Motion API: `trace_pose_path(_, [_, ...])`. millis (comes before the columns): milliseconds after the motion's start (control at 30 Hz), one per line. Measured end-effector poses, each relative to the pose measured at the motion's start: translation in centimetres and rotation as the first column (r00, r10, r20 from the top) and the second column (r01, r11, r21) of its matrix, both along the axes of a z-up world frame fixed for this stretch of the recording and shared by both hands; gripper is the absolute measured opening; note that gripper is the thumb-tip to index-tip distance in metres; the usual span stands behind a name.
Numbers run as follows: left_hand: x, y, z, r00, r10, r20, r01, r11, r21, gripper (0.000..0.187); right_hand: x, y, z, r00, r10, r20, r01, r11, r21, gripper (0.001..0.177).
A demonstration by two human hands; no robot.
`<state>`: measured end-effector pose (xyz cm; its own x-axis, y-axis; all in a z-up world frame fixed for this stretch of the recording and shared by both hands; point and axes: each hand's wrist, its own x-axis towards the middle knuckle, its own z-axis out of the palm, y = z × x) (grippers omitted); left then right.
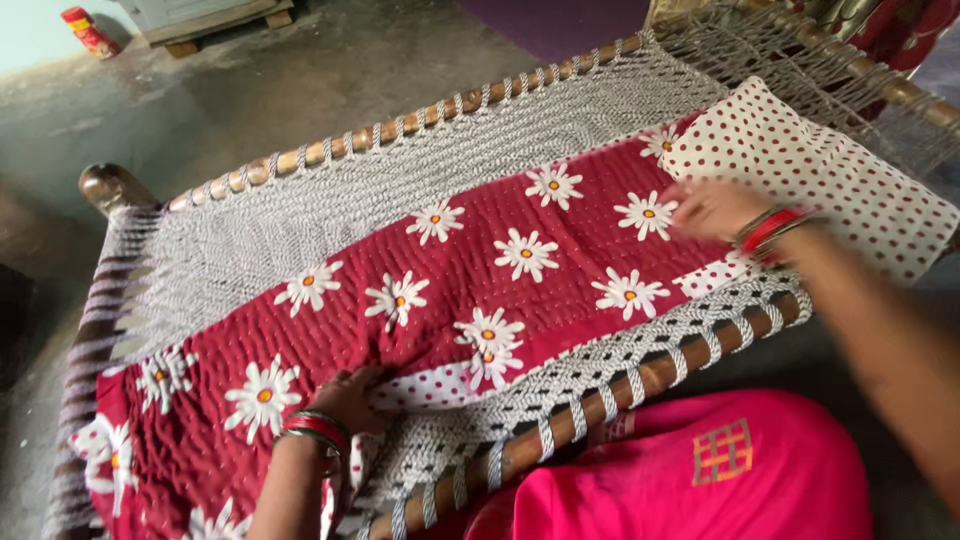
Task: The person folds several pieces of bedding and towels on a woven cot. They fold a brown checkered towel, a red checkered towel, an orange towel, and a grey towel, stacking them neatly. Finally, they fold a large red and white floral quilt and place it on the cot.
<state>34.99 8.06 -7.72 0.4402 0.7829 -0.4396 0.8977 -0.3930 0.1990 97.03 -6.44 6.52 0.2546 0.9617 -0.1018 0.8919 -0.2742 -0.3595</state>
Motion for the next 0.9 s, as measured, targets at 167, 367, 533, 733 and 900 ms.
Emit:
trace_pose_path(167, [-2.1, -2.4, 3.3, 0.966, 0.219, -0.139, -0.245, 0.946, -0.212, 0.122, -5.2, 0.9, -12.2, 0.997, 0.072, 0.017, -0.059, 0.909, -0.413, 0.099])
trace_pose_path(367, [0.1, -6.0, 7.8, 0.959, 0.280, -0.039, -0.277, 0.959, 0.067, 0.083, 0.6, -1.0, -15.5, 0.997, -0.003, 0.073, 0.010, 0.995, -0.098, 0.073])
trace_pose_path(533, [-0.8, -2.2, 10.8, 0.904, 0.425, -0.035, -0.393, 0.862, 0.320, 0.066, 3.9, -4.9, -18.9, 0.939, -0.155, 0.307, 0.147, 0.988, 0.051, 0.055])
trace_pose_path(733, [-2.4, 1.8, 3.4, 0.901, 0.417, -0.122, -0.391, 0.900, 0.190, 0.070, 15.2, -4.5, -15.9, 0.864, -0.447, 0.231, 0.460, 0.888, 0.001, 0.057])
trace_pose_path(900, [-5.9, 6.2, -4.1, 0.926, 0.349, -0.146, -0.358, 0.933, -0.041, 0.073, 19.8, -3.7, -13.3, 0.883, -0.460, 0.091, 0.460, 0.887, 0.026, 0.057])
